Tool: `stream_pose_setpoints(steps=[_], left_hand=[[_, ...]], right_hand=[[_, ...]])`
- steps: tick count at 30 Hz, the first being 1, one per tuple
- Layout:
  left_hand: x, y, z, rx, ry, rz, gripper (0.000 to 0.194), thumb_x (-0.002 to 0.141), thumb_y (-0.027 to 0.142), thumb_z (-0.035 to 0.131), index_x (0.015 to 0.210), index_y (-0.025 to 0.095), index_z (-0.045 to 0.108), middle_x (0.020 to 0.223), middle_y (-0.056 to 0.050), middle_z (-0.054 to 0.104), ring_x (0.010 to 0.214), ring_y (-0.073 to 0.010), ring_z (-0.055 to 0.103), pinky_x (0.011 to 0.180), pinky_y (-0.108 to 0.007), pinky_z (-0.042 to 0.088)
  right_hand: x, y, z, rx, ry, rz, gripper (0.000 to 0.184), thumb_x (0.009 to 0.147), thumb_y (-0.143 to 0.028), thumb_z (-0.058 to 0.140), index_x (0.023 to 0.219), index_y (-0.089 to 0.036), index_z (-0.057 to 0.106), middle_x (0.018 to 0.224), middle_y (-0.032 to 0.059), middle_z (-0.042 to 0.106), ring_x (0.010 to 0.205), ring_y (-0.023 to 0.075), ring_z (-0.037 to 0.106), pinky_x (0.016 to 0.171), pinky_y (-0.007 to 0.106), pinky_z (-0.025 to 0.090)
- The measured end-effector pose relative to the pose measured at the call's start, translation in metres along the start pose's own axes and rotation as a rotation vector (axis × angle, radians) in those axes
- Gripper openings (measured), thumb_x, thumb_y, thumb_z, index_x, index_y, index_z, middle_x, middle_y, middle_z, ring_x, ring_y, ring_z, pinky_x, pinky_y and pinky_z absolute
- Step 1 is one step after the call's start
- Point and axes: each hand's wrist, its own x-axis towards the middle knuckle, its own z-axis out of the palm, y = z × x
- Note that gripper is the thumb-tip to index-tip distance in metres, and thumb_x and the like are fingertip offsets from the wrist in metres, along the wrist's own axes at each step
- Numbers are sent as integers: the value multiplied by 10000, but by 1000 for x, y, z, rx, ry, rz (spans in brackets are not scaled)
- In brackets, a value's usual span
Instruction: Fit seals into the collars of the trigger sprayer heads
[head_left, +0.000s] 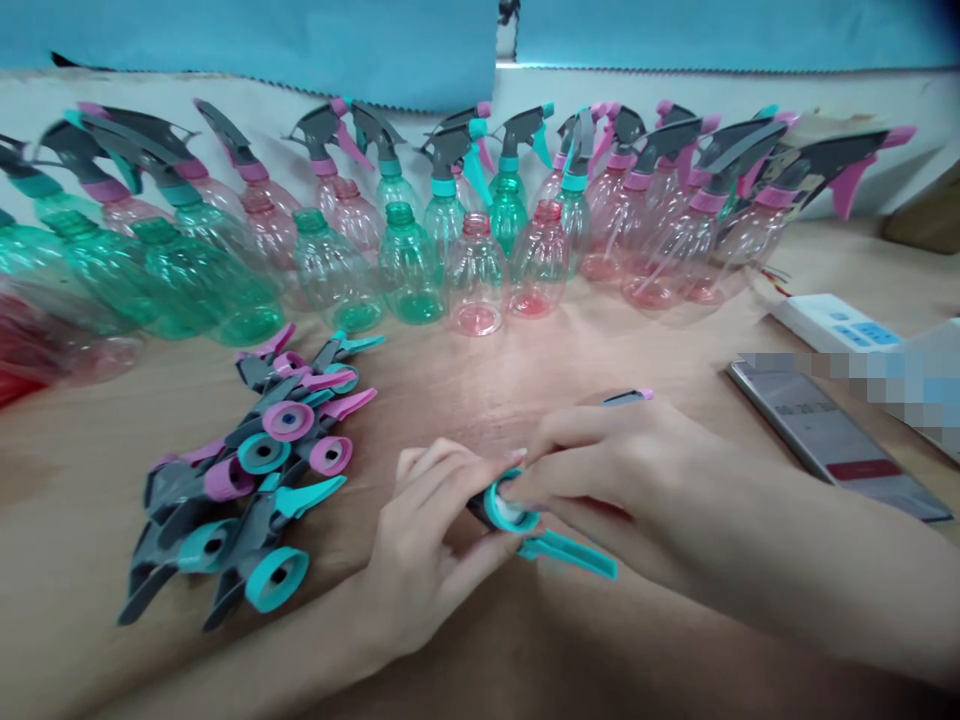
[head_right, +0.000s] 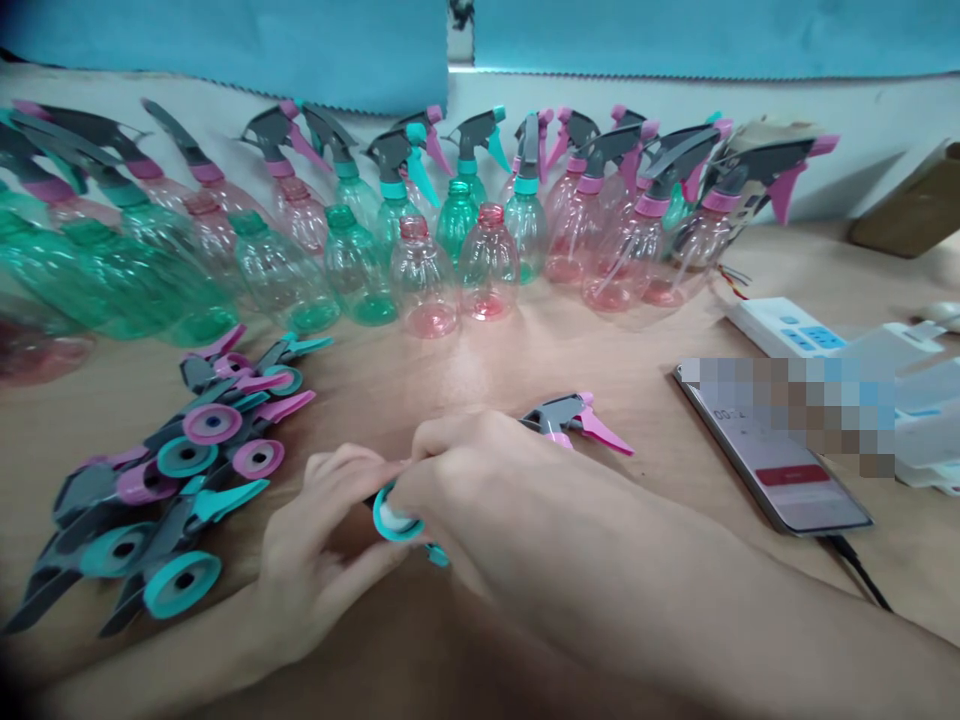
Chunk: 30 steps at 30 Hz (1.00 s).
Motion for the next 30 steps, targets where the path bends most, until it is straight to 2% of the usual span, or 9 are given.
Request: stream_pose_setpoints(steps=[4, 8, 12, 14, 20, 25, 30], left_hand=[[0, 0, 0, 13, -8, -1, 279, 881, 288, 575, 1134, 176, 538, 828, -27, 626, 775, -178, 548, 676, -324, 367], [-2, 0, 1, 25, -1, 16, 287, 882, 275, 576, 1146, 174, 529, 815, -24, 615, 762, -175, 538, 672, -319, 356], [-3, 1, 1, 41, -9, 26, 294, 894, 272, 553, 1167, 166, 522, 833, -39, 609, 781, -188, 534, 685, -330, 349], [-4, 1, 1, 48, -6, 36, 294, 904, 280, 535, 1175, 169, 521, 839, -46, 612, 782, -194, 534, 685, -337, 347], [-4, 0, 2, 62, -6, 55, 308, 897, 261, 542, 1188, 164, 520, 842, -50, 623, 786, -197, 542, 683, -334, 356], [-4, 1, 0, 66, -37, 54, 305, 909, 289, 521, 1192, 176, 518, 859, -52, 620, 796, -198, 542, 691, -334, 357], [-5, 1, -1, 53, -43, 67, 322, 909, 275, 524, 1212, 171, 501, 878, -55, 603, 808, -198, 526, 698, -335, 352]], right_hand=[[-1, 8, 1, 128, -57, -16, 248, 841, -73, 496, 666, -188, 629, 664, -23, 609, 637, 99, 545, 611, 230, 384], [-2, 7, 5, 165, -19, 9, 215, 830, -76, 511, 687, -188, 627, 713, -27, 623, 650, 93, 525, 619, 235, 365], [-1, 0, 11, 131, 63, 121, 189, 791, -64, 542, 640, -169, 585, 633, -42, 574, 578, 89, 463, 557, 244, 323], [-1, -4, 14, 136, 79, 167, 167, 774, -48, 547, 652, -153, 591, 627, -31, 572, 568, 94, 475, 526, 243, 316], [-6, -9, 16, 95, 58, 256, 167, 766, -27, 528, 707, -154, 620, 764, 23, 598, 684, 141, 559, 584, 259, 398], [-7, -10, 9, 80, -21, 244, 201, 781, -32, 511, 707, -148, 657, 757, 46, 589, 714, 152, 557, 615, 267, 431], [-2, -8, 5, 80, -63, 178, 197, 774, -38, 536, 683, -161, 661, 741, 29, 587, 652, 126, 539, 560, 238, 405]])
